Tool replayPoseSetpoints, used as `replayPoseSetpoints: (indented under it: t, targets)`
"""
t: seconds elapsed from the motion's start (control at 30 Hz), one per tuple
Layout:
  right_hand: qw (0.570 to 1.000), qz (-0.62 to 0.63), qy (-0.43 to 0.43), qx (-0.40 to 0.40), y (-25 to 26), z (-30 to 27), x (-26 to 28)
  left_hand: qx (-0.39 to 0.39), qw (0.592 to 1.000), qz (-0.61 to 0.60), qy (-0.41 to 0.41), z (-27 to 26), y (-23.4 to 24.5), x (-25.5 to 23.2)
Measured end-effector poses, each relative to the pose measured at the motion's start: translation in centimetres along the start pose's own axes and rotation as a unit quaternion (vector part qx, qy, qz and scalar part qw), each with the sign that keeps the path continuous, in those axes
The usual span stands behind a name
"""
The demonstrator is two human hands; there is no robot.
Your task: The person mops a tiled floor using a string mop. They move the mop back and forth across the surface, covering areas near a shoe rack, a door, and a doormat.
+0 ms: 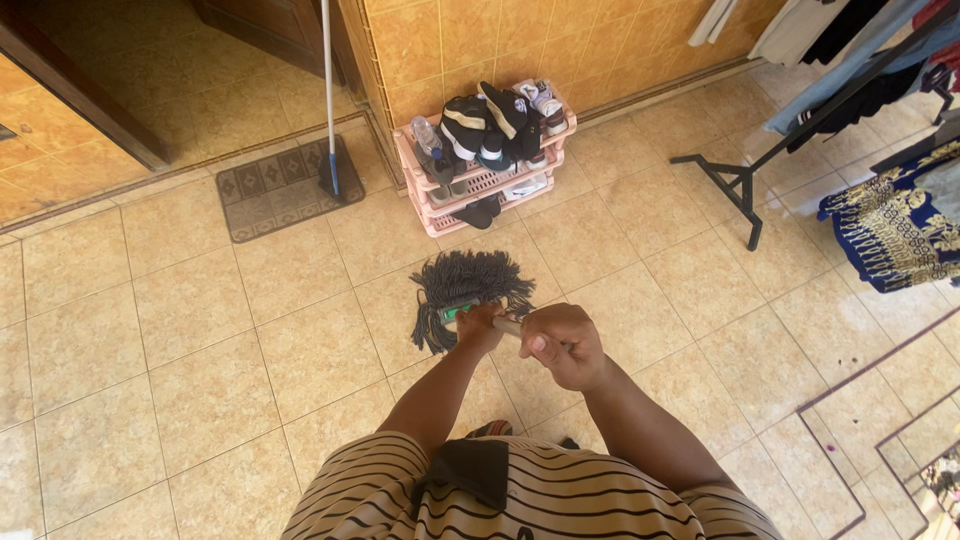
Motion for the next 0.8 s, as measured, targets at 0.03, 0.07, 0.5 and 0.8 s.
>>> replayPoseSetpoints:
  t: [0.03, 0.07, 0.5, 0.8]
  targets:
    - [1.0, 0.01, 0.01, 0.014, -0.9, -0.2, -0.4, 0.011, 1.0, -0.008, 0.011, 0.7, 0.1, 0.1]
    - [0.999, 0.02, 0.02, 0.029, -2.4, -0.4, -0.8, 0.027, 0.999, 0.0, 0.022, 0.7, 0.1, 0.6]
    - [0.996, 0.046, 0.016, 0.075, -2.2, -0.4, 1.5, -0.048, 0.994, -0.069, 0.066, -2.3, 1.6, 2.0]
    - [0.983, 0.163, -0.016, 0.083, -1.9, -1.8, 4.1, -0.032, 0.995, 0.024, 0.089, -10.3, 0.5, 2.2]
Point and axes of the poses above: each hand's wrist, its own z-axis towards the middle knuckle, its own y-axis out of the back of the hand, x = y × z, the point moved 4 cm from there along z, towards the middle knuckle, and after that the axes turned 3 degrees about -z, right-handed, at the moved point
